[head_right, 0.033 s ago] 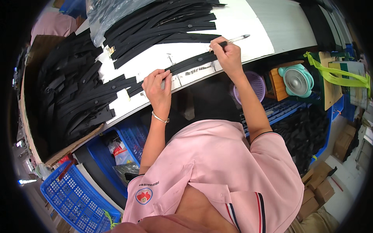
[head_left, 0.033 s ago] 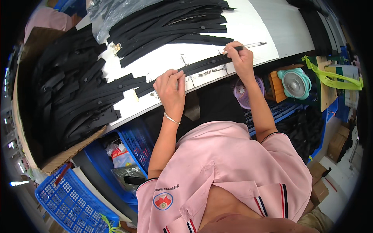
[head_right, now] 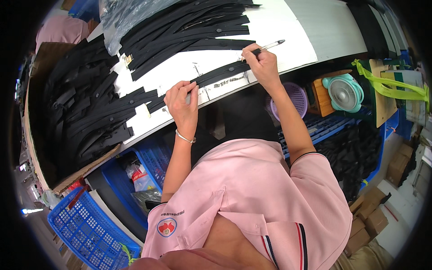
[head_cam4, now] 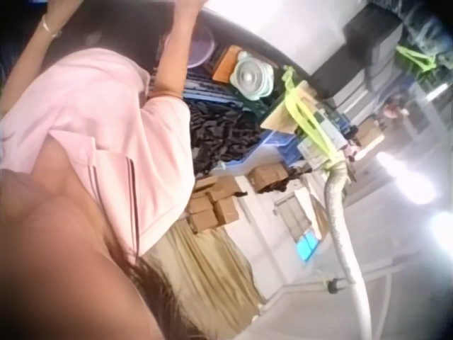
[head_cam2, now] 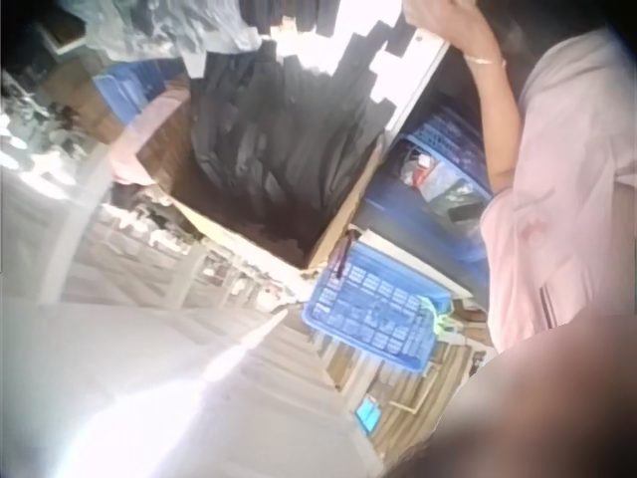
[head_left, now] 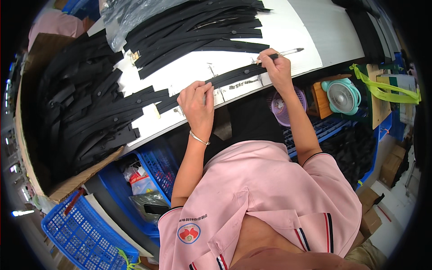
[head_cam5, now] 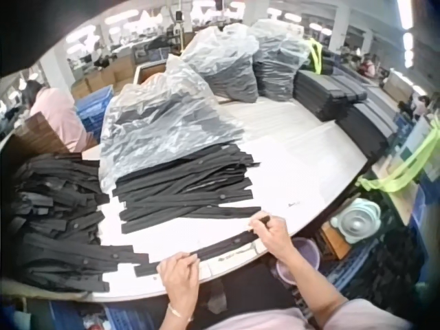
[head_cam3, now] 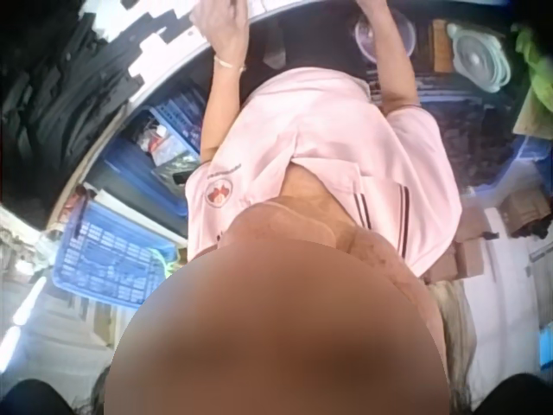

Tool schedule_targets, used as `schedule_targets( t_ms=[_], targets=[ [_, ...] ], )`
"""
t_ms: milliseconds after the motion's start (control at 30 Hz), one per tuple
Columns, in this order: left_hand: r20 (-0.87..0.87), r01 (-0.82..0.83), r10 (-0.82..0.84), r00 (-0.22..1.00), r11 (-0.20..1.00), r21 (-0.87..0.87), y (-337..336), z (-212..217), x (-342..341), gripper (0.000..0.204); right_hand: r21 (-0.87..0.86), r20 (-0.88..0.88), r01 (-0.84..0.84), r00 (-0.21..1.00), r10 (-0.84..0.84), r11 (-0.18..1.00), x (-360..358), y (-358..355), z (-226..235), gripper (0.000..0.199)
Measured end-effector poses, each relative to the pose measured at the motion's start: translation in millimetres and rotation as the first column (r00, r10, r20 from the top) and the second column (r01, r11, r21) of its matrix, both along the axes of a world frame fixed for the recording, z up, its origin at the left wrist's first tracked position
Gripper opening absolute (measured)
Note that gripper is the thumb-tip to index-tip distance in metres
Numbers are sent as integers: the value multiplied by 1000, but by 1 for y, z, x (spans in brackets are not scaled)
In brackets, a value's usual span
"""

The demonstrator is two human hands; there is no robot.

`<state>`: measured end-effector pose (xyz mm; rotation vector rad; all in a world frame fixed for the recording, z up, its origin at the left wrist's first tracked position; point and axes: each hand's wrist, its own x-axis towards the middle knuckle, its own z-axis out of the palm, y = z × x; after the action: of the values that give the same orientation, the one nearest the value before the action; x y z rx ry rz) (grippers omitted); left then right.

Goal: The recorder uses a pen to mark black fabric straps at specific intervals using a guide on the table.

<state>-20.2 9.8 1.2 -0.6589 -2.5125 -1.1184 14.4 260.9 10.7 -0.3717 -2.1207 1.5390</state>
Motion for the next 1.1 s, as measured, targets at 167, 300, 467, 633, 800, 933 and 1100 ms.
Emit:
schedule_targets(
  t_ms=[167,300,467,633,800,933,1100],
  targets=[
    [-17,45,-44,999,998,40,23,7,-1,14,37,11,-41,999,41,998,-1,7,-13,16],
    [-21,202,-201,979,974,100,68,15,-3,15,13,-32,-73,997,73,997,-3,5,-12,16],
    [-44,237,-235,971,969,64,96,-1,-9,13,71,-28,-62,998,64,996,-4,4,-15,15],
    [-51,238,-235,971,969,60,98,-4,-8,11,188,-33,-58,997,66,980,-3,3,-10,17],
    [-82,227,-223,971,973,45,99,-6,-7,11,87,-83,-59,994,66,995,-2,5,-18,19],
    [-112,224,-219,969,974,40,100,-7,-7,10,72,-39,-151,987,154,986,1,9,-15,20],
    [-120,229,-222,968,972,44,99,-7,-6,10,83,-7,-182,983,183,980,2,11,-14,20]
  ],
)
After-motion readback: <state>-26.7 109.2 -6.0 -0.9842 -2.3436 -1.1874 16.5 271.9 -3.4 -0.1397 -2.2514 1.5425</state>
